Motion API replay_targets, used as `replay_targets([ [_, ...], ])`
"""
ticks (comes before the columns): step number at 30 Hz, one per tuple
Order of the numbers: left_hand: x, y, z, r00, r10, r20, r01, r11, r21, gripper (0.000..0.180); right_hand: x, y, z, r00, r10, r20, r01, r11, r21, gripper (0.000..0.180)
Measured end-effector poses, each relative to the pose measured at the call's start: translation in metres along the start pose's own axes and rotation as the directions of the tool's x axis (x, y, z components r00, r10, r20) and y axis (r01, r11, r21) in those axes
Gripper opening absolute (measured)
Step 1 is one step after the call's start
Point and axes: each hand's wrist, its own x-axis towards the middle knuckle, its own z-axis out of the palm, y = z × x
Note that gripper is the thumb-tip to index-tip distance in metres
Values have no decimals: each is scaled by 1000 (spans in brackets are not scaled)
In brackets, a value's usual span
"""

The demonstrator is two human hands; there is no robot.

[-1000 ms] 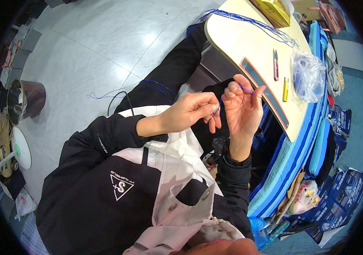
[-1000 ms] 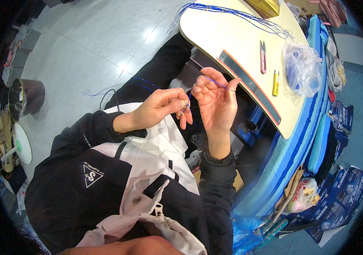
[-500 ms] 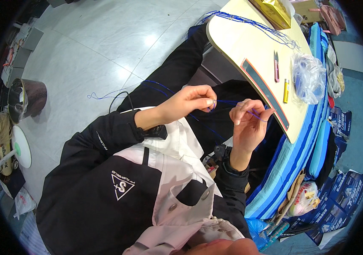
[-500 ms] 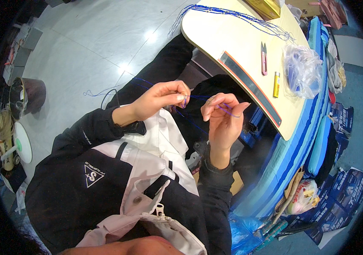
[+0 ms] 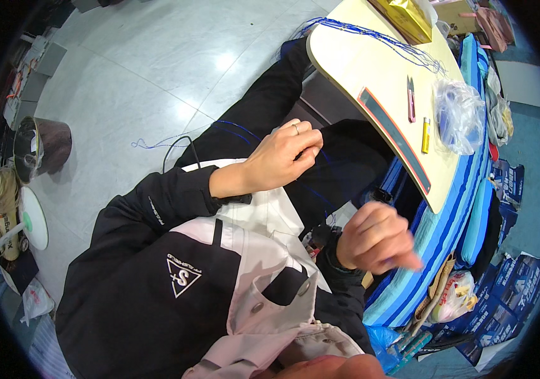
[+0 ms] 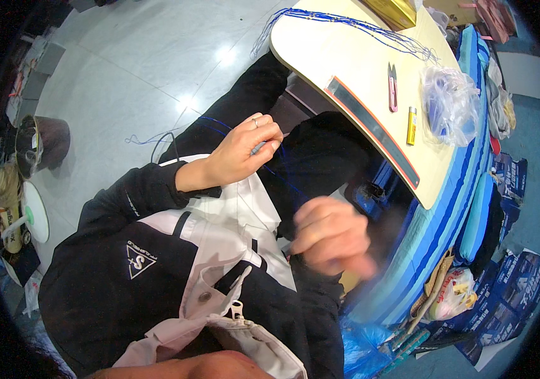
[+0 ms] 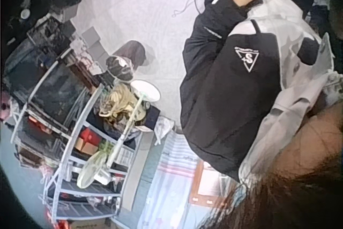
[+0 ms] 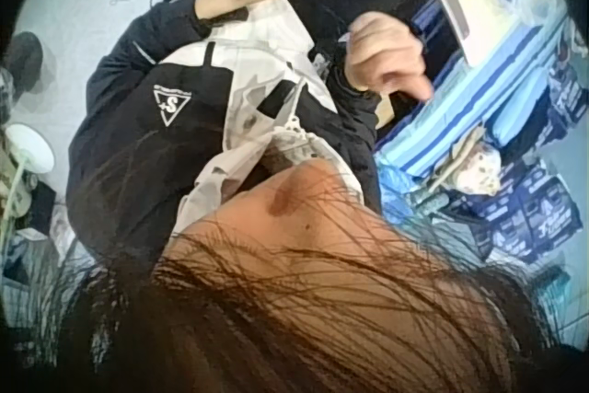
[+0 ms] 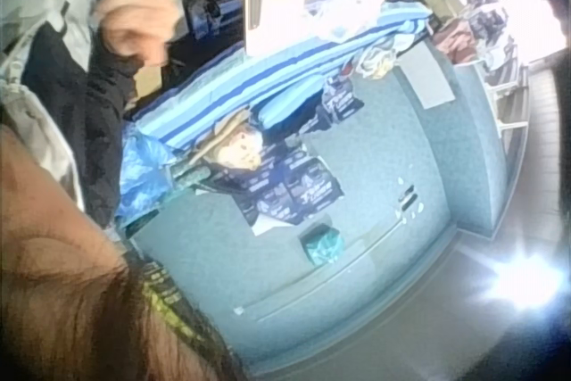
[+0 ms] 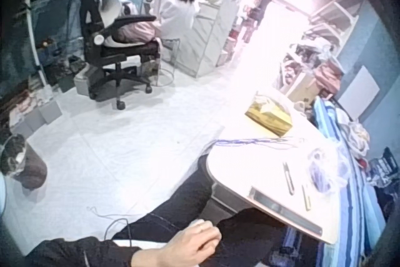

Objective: The person assembles beaded cords by threading beads onto blue cords, measuring segments with a ruler, tying knots, and sealing the ends with a lighter. The finished cords are placed on the table.

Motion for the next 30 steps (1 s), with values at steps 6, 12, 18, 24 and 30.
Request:
replay_targets([
  [6, -4, 0, -1, 997, -68, -20, 66, 992, -104, 2, -16, 16, 37, 944, 27, 328, -46, 998, 51, 62],
  [12, -5, -8, -1, 990, -139, 27, 142, 977, -160, 4, -13, 19, 34, 902, 131, 411, -89, 989, -119, 55],
  [18, -2, 4, -40, 881, -437, 181, 445, 637, -630, 12, 8, 12, -8, 786, 248, -566, -603, 510, -614, 39],
  [24, -1, 27, -45, 934, -324, 148, 353, 785, -510, 12, -32, 44, 12, 627, 678, -384, -776, 586, -233, 17],
  [30, -5, 33, -48, 991, -133, 3, 130, 969, -212, 9, -20, 46, 17, 569, 659, -491, -771, 636, -39, 13],
])
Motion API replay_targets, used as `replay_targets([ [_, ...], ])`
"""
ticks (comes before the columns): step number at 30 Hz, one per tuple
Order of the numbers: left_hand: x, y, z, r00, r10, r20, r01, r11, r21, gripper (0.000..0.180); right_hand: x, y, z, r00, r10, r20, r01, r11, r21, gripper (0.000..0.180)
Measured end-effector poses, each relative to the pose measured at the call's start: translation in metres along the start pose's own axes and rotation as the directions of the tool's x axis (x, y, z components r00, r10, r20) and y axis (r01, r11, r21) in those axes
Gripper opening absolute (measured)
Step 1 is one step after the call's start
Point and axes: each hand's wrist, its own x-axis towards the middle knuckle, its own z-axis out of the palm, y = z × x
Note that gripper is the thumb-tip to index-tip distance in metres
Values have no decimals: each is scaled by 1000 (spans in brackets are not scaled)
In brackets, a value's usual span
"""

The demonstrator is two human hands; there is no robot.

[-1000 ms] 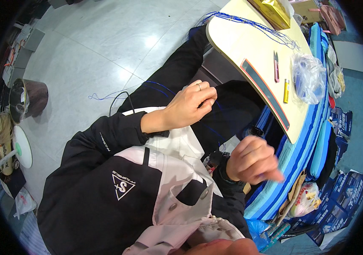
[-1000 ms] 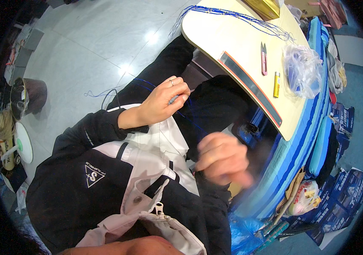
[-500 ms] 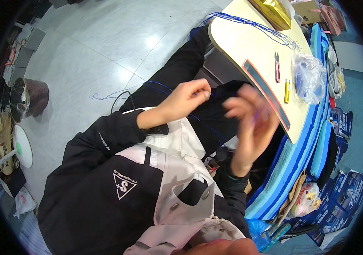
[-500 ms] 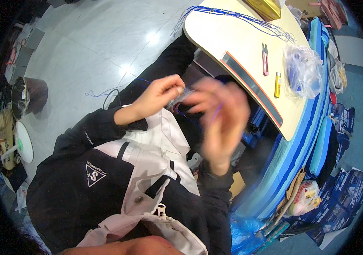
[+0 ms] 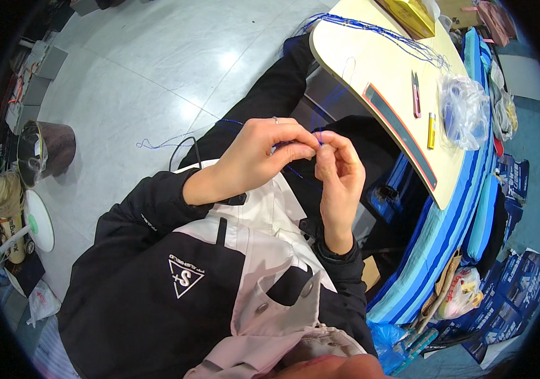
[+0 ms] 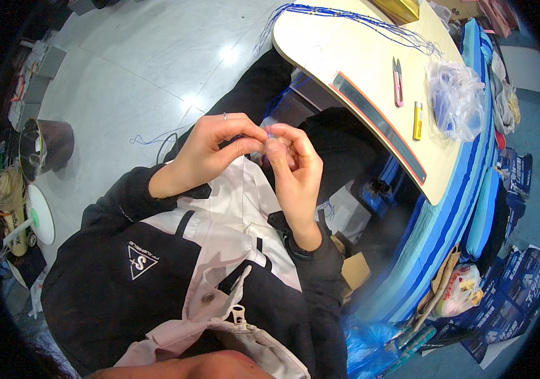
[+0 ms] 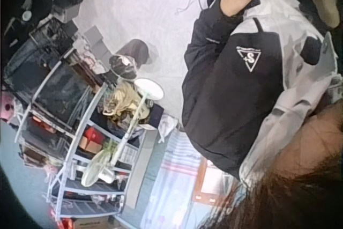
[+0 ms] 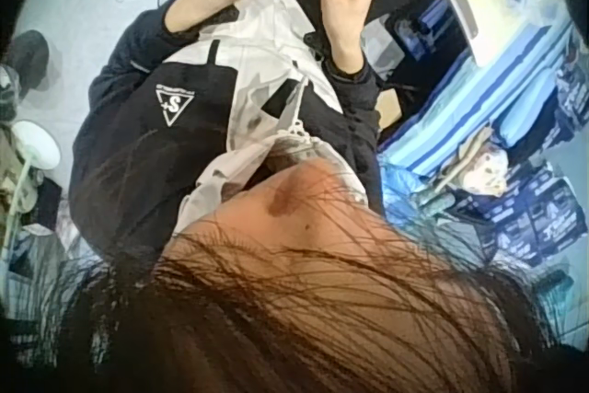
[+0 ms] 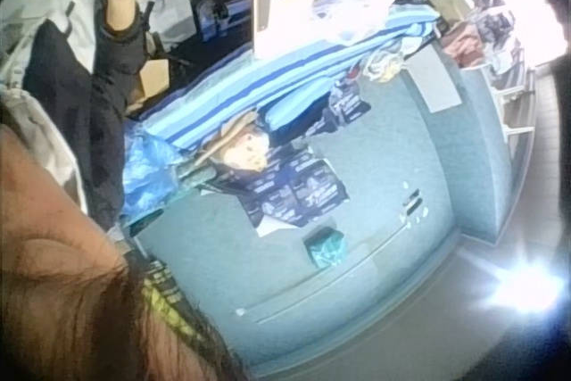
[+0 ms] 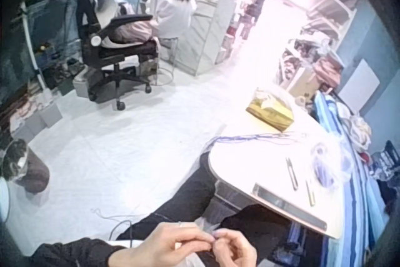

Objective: The person assembles beaded cords by threading beads onto blue cords, measuring segments with a ruler, tying knots, and sealing the ends with a lighter. The finished cords are placed on the table.

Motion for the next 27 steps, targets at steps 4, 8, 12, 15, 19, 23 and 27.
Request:
replay_targets([
  [4, -3, 5, 1, 991, -132, -2, 132, 990, -55, 9, 8, 1, 4, 982, -148, -114, 160, 983, 95, 8],
  [8, -2, 6, 0, 988, -152, -16, 151, 987, -60, 8, 8, 3, -1, 997, 13, -82, 9, 962, 271, 9],
  [12, -2, 4, 1, 983, -183, 9, 183, 974, -137, 7, 7, 6, -1, 997, 65, -47, -38, 898, 437, 12],
  [15, -2, 2, 3, 985, -172, 14, 172, 969, -179, 7, 6, 6, 2, 996, 54, -75, -16, 900, 435, 11],
  [19, -1, 0, 4, 987, -162, -11, 157, 970, -187, 7, 8, 3, 1, 990, 83, -114, -35, 928, 371, 10],
  [23, 3, 2, -1, 982, -9, -190, 21, 998, 64, 8, 11, -8, -13, 987, 159, 15, -159, 969, 189, 7],
  [27, 7, -2, -18, 960, 280, 0, -244, 836, 491, 15, 4, -11, -28, 987, 138, 78, -118, 970, -215, 7],
])
